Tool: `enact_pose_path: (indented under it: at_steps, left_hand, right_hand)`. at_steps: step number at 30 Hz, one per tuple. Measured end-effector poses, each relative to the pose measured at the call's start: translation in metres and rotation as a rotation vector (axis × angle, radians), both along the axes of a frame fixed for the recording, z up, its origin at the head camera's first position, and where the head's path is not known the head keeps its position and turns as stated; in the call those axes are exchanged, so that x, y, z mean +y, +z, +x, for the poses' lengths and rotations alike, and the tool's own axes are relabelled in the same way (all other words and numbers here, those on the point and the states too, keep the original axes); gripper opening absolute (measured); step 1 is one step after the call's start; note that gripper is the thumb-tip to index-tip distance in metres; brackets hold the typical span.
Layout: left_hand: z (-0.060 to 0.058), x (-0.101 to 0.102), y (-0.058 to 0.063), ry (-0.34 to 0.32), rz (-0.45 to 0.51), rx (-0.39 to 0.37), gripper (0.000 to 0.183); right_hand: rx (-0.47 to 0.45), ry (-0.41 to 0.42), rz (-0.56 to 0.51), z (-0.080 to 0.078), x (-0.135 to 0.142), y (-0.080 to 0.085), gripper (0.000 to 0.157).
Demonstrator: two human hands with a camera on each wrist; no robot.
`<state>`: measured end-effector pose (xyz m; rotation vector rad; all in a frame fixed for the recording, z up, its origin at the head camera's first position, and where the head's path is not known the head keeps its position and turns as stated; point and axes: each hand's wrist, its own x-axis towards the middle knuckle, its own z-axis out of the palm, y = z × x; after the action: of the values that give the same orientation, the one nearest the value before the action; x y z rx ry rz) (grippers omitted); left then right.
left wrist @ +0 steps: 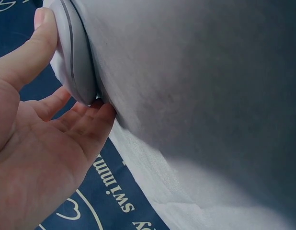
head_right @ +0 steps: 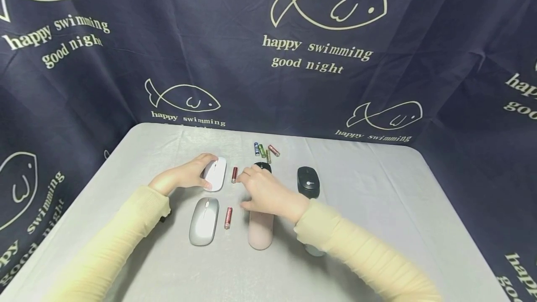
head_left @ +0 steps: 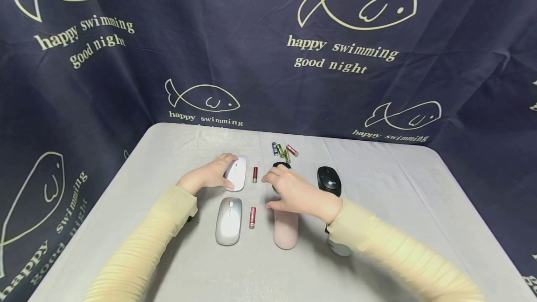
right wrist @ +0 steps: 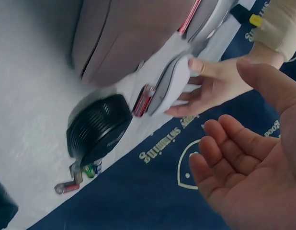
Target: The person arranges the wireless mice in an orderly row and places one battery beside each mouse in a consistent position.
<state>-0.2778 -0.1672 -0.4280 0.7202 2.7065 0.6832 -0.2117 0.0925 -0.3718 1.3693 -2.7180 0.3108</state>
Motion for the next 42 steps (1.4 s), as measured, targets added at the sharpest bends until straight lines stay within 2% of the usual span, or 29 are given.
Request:
enact_pose_path:
  at_steps: [9, 26, 36, 42]
  left_hand:
    - [0.000, 0.000, 0.001, 0.001, -0.001, 0.000, 0.087]
    - [0.000, 0.000, -0.001, 0.004, 0.004, -0.010, 0.089]
    - [0.001, 0.000, 0.000, 0.008, 0.003, -0.011, 0.088]
    - [0.001, 0.001, 0.000, 0.015, 0.010, -0.015, 0.088]
  right_hand:
    - [-0.033, 0.021, -0.026, -0.016, 0.013, 0.010, 0.051]
    - [-0.021, -0.064, -0.055, -0.041, 0.030, 0.016, 0.047]
    - [0.004, -0.096, -0.130, -0.064, 0.043, 0.011, 0.046]
    - [0.022, -0.135, -0.140, -0.076, 0.047, 0.007, 0.045]
